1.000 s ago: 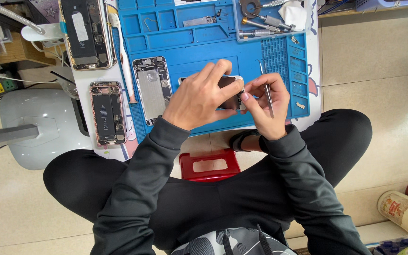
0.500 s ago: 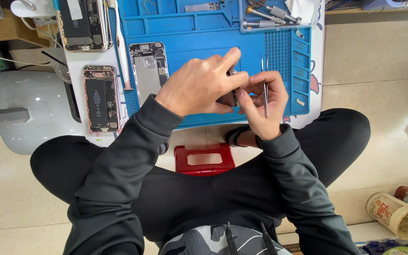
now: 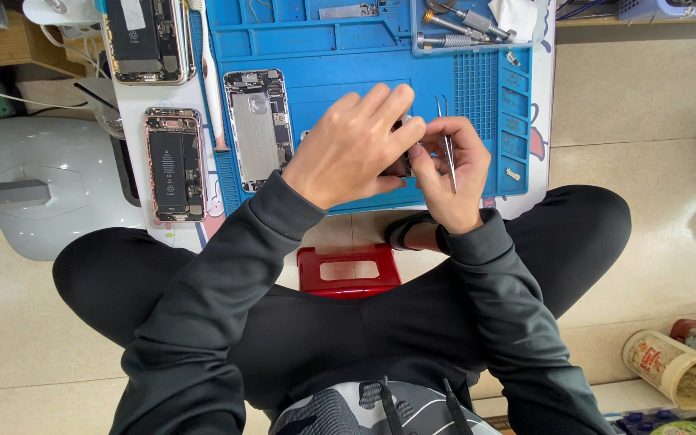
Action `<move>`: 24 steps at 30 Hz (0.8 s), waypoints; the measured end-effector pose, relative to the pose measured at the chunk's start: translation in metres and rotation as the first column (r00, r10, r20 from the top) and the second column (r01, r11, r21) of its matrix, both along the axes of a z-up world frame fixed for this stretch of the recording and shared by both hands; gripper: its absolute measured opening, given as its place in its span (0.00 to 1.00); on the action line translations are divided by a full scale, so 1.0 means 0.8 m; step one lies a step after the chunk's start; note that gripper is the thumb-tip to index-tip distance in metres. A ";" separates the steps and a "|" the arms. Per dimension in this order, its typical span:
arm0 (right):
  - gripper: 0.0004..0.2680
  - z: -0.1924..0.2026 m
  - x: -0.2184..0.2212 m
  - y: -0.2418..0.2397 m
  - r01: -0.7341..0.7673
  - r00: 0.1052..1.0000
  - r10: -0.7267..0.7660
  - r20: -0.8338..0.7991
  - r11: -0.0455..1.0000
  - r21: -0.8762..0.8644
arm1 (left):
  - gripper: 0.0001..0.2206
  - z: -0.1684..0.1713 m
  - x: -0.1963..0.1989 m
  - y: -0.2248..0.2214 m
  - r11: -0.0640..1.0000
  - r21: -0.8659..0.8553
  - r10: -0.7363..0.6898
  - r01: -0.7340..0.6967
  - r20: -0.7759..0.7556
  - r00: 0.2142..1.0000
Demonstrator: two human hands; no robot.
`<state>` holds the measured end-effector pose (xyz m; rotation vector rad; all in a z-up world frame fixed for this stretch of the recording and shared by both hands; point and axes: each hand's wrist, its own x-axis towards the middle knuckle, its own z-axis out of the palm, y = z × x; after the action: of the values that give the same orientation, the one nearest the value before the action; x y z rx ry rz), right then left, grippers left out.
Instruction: The person uses a metal prying tool to carefully separate the screen from the frame of a disassembled smartphone. They work along the edges of the device, lifting the display assembly to detach it from the main body.
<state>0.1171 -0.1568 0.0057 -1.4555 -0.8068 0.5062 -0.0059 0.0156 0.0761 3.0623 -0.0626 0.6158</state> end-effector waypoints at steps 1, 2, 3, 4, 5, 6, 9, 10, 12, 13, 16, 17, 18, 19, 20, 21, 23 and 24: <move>0.08 -0.005 0.002 -0.001 0.001 1.000 -0.001 0.000 1.000 -0.001 | 0.38 -0.002 -0.001 -0.003 1.000 -0.001 -0.001 0.001 0.000 1.000; 0.08 -0.009 0.004 -0.001 0.001 1.000 -0.001 -0.019 1.000 -0.005 | 0.37 -0.003 -0.002 -0.005 0.999 -0.049 0.011 -0.011 -0.006 1.000; 0.08 -0.013 0.006 0.000 0.002 0.999 -0.002 -0.038 1.000 -0.006 | 0.36 -0.004 -0.003 -0.006 0.995 -0.093 0.023 -0.024 -0.012 1.000; 0.08 -0.007 0.004 0.001 0.002 0.999 -0.002 -0.038 1.000 -0.004 | 0.36 0.001 -0.003 -0.005 0.996 -0.092 0.022 -0.023 -0.011 1.000; 0.09 -0.001 0.003 0.001 -0.012 0.998 0.012 -0.057 1.000 -0.007 | 0.36 0.004 -0.004 -0.003 0.990 -0.142 0.005 -0.005 -0.003 1.000; 0.09 0.005 0.001 0.002 -0.027 0.997 0.026 -0.077 1.000 -0.009 | 0.36 0.008 -0.004 -0.002 0.982 -0.191 -0.013 0.014 0.006 1.000; 0.09 0.019 0.000 0.006 -0.053 0.992 0.052 -0.114 0.998 -0.013 | 0.33 -0.004 -0.007 0.001 0.951 -0.309 -0.033 0.028 -0.013 0.999; 0.09 0.028 -0.001 0.004 -0.052 0.992 0.050 -0.116 0.999 -0.015 | 0.33 -0.002 -0.007 -0.001 0.950 -0.311 -0.035 0.028 -0.015 0.999; 0.08 0.044 -0.006 0.006 -0.077 0.986 0.061 -0.154 0.992 -0.103 | 0.31 0.005 -0.009 0.000 0.894 -0.446 -0.067 0.049 -0.025 0.997; 0.08 0.044 -0.006 0.007 -0.078 0.986 0.061 -0.154 0.992 -0.101 | 0.31 0.007 -0.010 0.001 0.895 -0.444 -0.066 0.048 -0.026 0.997; 0.07 0.042 -0.005 0.005 -0.049 0.992 0.034 -0.120 0.991 -0.127 | 0.30 0.011 -0.013 0.001 0.830 -0.558 -0.049 -0.010 -0.091 0.995; 0.07 0.038 -0.004 0.005 -0.039 0.993 0.023 -0.120 0.990 -0.134 | 0.34 0.012 -0.015 0.004 0.816 -0.576 -0.048 -0.045 -0.145 0.988; 0.06 0.035 -0.003 0.005 -0.028 0.993 0.011 -0.120 0.990 -0.140 | 0.39 0.012 -0.018 0.006 0.801 -0.592 -0.047 -0.082 -0.199 0.979; 0.06 0.031 0.000 0.005 -0.029 0.993 0.012 -0.121 0.990 -0.140 | 0.39 0.006 -0.021 0.011 0.802 -0.592 -0.046 -0.083 -0.200 0.979; 0.06 0.027 0.003 0.005 -0.025 0.991 0.005 -0.134 0.988 -0.151 | 0.34 0.000 -0.025 0.017 0.763 -0.640 -0.039 -0.096 -0.193 0.980; 0.06 0.022 0.005 0.006 -0.023 0.989 -0.001 -0.148 0.986 -0.163 | 0.28 -0.006 -0.029 0.022 0.721 -0.684 -0.029 -0.109 -0.187 0.982; 0.07 0.016 0.010 0.005 -0.016 0.983 -0.017 -0.180 0.983 -0.181 | 0.22 -0.016 -0.036 0.035 0.665 -0.722 -0.002 -0.193 -0.260 0.966; 0.07 0.013 0.012 0.005 -0.007 0.977 -0.036 -0.210 0.980 -0.201 | 0.15 -0.020 -0.039 0.041 0.602 -0.750 0.017 -0.274 -0.331 0.944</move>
<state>0.1268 -0.1528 0.0157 -1.5595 -0.5870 0.7364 -0.0370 0.0486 0.0600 2.2320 0.3767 0.1000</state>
